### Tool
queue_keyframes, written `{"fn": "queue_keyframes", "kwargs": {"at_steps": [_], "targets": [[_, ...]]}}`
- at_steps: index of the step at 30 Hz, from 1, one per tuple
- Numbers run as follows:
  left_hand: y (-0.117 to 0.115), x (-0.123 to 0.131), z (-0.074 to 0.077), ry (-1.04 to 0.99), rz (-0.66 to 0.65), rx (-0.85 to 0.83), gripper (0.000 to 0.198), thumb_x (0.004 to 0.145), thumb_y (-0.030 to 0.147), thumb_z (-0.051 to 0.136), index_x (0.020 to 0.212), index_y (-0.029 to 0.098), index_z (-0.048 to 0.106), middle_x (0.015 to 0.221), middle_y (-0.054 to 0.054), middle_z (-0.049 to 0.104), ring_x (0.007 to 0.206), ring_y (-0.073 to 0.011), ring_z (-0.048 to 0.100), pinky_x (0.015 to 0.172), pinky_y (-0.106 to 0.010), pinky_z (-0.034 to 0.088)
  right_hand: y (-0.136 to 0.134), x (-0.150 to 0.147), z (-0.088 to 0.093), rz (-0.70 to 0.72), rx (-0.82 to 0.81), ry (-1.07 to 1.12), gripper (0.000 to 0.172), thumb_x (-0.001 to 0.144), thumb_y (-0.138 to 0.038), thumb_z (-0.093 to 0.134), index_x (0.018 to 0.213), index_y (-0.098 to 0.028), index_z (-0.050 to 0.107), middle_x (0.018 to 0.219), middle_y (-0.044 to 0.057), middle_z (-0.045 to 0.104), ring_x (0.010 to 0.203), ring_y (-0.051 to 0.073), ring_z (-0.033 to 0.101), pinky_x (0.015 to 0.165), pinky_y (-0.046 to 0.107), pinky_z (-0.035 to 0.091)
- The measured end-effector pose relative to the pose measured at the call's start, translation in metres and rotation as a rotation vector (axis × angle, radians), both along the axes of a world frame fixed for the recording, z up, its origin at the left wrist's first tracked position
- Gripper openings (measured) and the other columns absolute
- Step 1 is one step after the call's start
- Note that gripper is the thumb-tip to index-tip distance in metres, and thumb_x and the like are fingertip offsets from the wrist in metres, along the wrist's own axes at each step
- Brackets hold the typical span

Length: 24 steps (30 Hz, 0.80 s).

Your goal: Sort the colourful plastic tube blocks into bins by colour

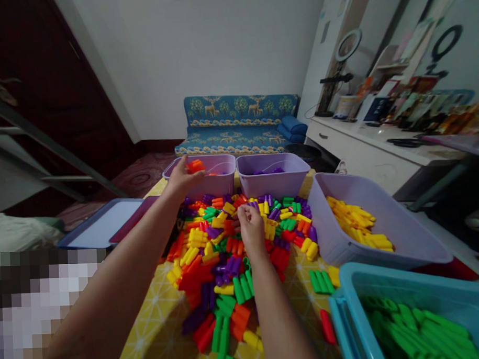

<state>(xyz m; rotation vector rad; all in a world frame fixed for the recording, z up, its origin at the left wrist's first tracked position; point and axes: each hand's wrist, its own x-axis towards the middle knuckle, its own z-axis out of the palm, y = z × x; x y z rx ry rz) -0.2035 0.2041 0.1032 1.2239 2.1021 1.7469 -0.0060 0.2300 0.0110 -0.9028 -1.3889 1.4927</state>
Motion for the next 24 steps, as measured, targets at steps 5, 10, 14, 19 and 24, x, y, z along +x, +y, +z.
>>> {"fn": "queue_keyframes", "kwargs": {"at_steps": [5, 10, 14, 19, 24], "targets": [[-0.012, 0.013, 0.001, 0.353, 0.020, -0.101, 0.073, 0.068, 0.027, 0.070, 0.136, 0.017, 0.045, 0.132, -0.013, 0.055, 0.124, -0.0280, 0.049, 0.102, -0.038, 0.039, 0.001, 0.001, -0.004, -0.010, 0.061, -0.050, 0.043, 0.076, -0.051, 0.057, 0.102, -0.017, 0.060, 0.082, 0.006, 0.067, 0.060, 0.017, 0.062, 0.049, 0.028, 0.051], [-0.058, 0.047, -0.030, 0.464, -0.289, -0.485, 0.035, 0.072, 0.029, 0.065, 0.105, 0.019, 0.070, 0.095, -0.008, 0.073, 0.085, -0.0234, 0.067, 0.077, -0.030, 0.051, 0.000, 0.000, -0.005, 0.003, 0.152, -0.155, 0.032, 0.077, -0.042, 0.054, 0.093, -0.016, 0.063, 0.079, 0.006, 0.068, 0.063, 0.018, 0.064, 0.052, 0.028, 0.051], [-0.074, 0.060, -0.051, 0.592, -0.275, -0.664, 0.044, 0.064, 0.022, 0.071, 0.108, 0.022, 0.067, 0.103, -0.009, 0.070, 0.096, -0.0273, 0.064, 0.081, -0.032, 0.048, -0.004, -0.002, -0.002, 0.020, 0.182, -0.213, 0.024, 0.077, -0.035, 0.053, 0.088, -0.017, 0.064, 0.076, 0.005, 0.068, 0.061, 0.017, 0.065, 0.054, 0.028, 0.051], [-0.062, 0.078, -0.070, 0.625, -0.275, -0.653, 0.047, 0.074, 0.014, 0.058, 0.120, 0.021, 0.056, 0.109, -0.011, 0.065, 0.098, -0.0241, 0.063, 0.082, -0.031, 0.047, -0.004, -0.003, -0.004, 0.042, 0.255, -0.286, 0.022, 0.077, -0.032, 0.052, 0.088, -0.018, 0.066, 0.082, 0.006, 0.071, 0.065, 0.017, 0.066, 0.061, 0.029, 0.053], [-0.053, 0.078, -0.079, 0.491, -0.266, -0.474, 0.043, 0.080, 0.006, 0.040, 0.122, 0.012, 0.052, 0.094, -0.012, 0.067, 0.085, -0.0219, 0.063, 0.075, -0.030, 0.046, -0.002, -0.003, -0.007, 0.058, 0.296, -0.302, 0.021, 0.078, -0.029, 0.054, 0.089, -0.018, 0.067, 0.085, 0.007, 0.071, 0.072, 0.019, 0.067, 0.066, 0.031, 0.053]]}}
